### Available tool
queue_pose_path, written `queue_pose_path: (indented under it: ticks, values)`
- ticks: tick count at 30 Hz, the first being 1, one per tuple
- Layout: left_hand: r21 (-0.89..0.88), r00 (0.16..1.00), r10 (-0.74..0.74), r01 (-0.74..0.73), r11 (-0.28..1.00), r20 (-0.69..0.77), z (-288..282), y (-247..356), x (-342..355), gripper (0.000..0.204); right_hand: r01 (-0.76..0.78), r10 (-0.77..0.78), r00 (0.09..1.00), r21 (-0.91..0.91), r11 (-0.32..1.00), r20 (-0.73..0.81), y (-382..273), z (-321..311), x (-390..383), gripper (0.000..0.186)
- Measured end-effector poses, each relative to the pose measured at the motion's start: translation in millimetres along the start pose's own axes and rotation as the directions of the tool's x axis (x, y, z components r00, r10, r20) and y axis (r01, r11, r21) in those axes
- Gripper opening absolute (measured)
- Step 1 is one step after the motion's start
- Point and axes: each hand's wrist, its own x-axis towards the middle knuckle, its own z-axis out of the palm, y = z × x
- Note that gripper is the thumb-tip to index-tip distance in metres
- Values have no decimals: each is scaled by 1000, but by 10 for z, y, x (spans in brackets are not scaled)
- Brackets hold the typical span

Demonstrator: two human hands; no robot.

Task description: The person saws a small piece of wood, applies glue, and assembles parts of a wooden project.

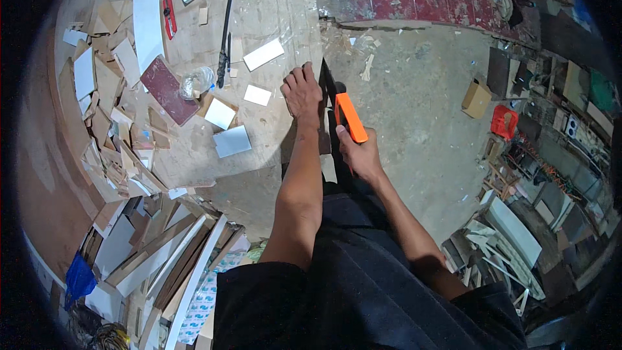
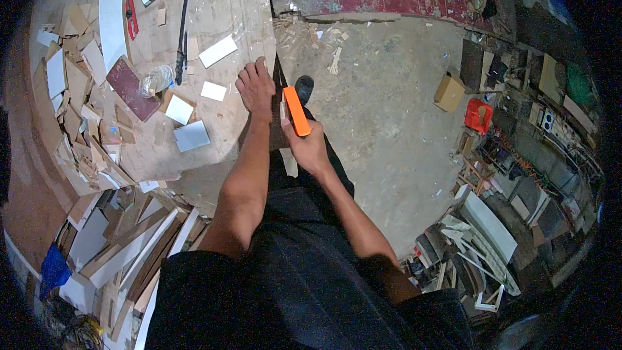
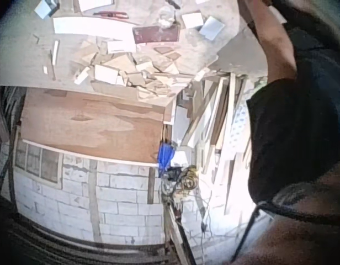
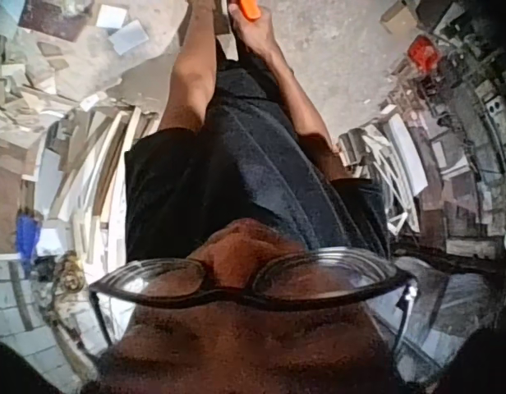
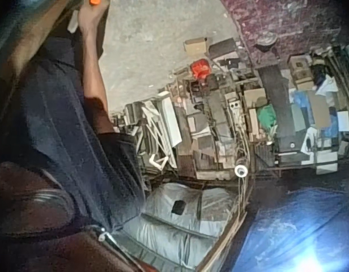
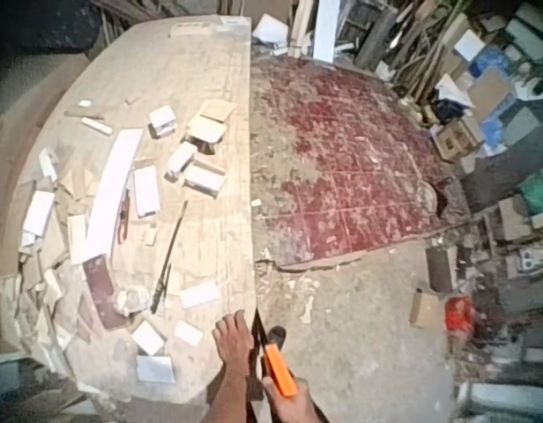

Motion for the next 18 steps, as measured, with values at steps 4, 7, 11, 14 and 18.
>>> queue_pose_path:
  ticks: [4,7,11,14,18]
  values:
    - [-13,999,29,-30,999,-38,-30,13,27,29,0,-2,1000,71,997,29,-22,-36,30,34]
    - [20,993,82,-84,996,87,-82,11,57,30,-13,12,1000,55,998,21,-118,-38,9,37]
    - [-62,995,81,-78,995,49,-80,-46,39,35,-59,62,997,91,994,-39,-268,-3,41,40]
    - [-71,995,78,-74,995,58,-64,-27,62,36,-118,118,993,-12,993,-23,-416,-16,205,42]
    - [-46,995,87,-85,995,58,64,-34,160,38,22,-24,999,-43,999,-47,-128,64,572,43]
